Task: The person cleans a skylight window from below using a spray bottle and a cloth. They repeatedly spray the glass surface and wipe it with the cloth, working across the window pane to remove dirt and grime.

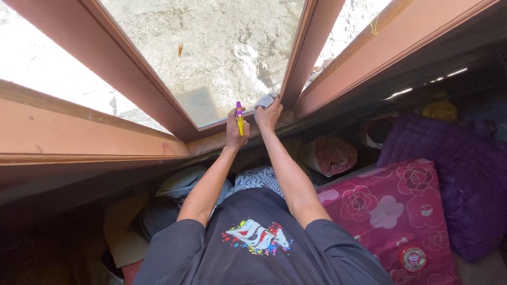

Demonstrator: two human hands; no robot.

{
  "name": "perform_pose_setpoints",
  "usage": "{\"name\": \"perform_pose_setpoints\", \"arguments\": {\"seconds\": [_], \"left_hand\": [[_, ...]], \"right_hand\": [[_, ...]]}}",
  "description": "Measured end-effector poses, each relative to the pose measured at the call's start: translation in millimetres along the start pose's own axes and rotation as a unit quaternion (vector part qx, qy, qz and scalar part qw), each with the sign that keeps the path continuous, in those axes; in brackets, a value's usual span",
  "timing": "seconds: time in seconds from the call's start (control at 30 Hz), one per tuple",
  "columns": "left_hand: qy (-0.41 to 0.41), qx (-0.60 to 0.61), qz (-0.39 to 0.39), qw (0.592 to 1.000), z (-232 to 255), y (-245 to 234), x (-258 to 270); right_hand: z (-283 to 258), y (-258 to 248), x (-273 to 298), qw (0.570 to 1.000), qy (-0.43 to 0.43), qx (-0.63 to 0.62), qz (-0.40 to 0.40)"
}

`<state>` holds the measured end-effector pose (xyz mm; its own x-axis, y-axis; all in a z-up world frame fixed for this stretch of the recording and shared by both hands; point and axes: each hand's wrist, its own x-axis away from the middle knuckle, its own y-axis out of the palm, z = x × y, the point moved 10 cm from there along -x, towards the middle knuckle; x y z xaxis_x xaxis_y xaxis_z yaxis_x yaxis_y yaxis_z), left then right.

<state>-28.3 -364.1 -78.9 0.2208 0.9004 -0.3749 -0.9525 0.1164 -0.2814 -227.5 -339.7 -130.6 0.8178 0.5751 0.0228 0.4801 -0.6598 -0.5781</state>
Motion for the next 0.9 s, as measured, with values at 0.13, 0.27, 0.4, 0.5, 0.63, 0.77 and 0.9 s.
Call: {"name": "perform_pose_setpoints", "arguments": {"seconds": [0.13,0.27,0.4,0.5,0.63,0.77,0.9], "left_hand": [[0.0,-0.009,0.005,1.0,-2,0,0],[0.014,-0.029,0.012,0.999,4,-1,-3],[0.044,-0.044,0.017,0.998,14,-6,-3],[0.032,-0.05,0.018,0.998,6,-2,-1],[0.009,-0.055,0.018,0.998,-11,3,-1],[0.017,-0.053,0.014,0.998,-2,2,-5],[0.005,0.0,0.01,1.0,5,-1,-7]], "right_hand": [[-53,-4,12,0.99,-0.143,0.014,-0.003],[-124,-43,12,0.968,-0.245,-0.034,0.033],[-173,-81,-3,0.947,-0.286,-0.037,0.142],[-185,-73,17,0.936,-0.317,-0.035,0.15],[-199,-46,48,0.908,-0.405,0.057,0.094],[-200,-49,17,0.901,-0.42,0.069,0.087],[-180,-49,1,0.918,-0.378,0.061,0.107]]}}
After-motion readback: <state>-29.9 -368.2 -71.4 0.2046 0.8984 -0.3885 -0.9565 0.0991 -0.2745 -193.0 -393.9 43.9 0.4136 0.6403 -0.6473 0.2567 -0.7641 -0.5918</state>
